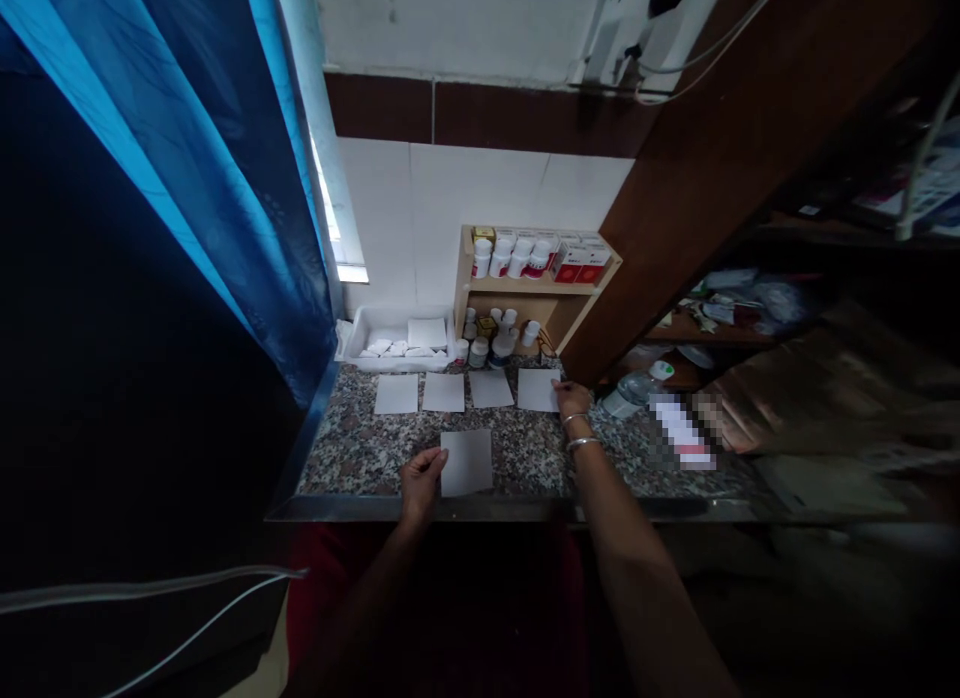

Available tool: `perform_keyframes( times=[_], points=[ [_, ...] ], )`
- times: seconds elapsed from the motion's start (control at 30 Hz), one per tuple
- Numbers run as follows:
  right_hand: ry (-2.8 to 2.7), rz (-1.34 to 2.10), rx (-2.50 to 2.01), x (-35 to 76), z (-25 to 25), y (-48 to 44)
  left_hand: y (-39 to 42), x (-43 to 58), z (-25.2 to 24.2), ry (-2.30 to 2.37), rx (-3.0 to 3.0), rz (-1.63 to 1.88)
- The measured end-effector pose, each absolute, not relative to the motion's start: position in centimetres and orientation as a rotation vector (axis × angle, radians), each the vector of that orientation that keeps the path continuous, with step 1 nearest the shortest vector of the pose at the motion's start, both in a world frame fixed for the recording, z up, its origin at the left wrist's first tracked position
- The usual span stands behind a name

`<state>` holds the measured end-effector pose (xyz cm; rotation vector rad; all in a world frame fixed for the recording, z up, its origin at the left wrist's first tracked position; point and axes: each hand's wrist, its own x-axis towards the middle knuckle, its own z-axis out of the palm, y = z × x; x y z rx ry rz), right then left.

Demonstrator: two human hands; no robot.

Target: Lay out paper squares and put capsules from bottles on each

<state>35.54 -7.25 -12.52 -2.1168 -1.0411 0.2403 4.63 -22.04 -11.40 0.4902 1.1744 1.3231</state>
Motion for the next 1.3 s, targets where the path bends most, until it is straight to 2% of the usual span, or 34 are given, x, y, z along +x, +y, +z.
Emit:
perform_keyframes(
  times=[0.3,0.8,0.93,1.03,1.17,1.3],
  points=[
    [-1.095,0.363,-2.382,34.9,-12.3,-5.5,-22.5,5.0,-10.4,1.188,0.516,1.272],
    [-1.245,0.245,-2.391,33.1,-9.6,-7.4,-22.0,5.4,-9.6,1.200,0.496,1.304],
    [-1.405,0.126,-2.034,30.6,-8.1,-11.1,-21.8,5.5,-9.8,1.175,0.488,1.304],
    [-1.480,0.197,-1.776,26.8,-8.2,-16.4,-21.7,5.7,-10.0,1.166,0.489,1.303],
    [-1.441,0.298,-1.770,21.7,-10.1,-22.5,-21.9,5.9,-10.2,1.180,0.531,1.322],
    [-1.462,0.258,-1.843,19.2,-11.7,-24.0,-22.2,6.0,-10.1,1.191,0.529,1.358]
  ],
)
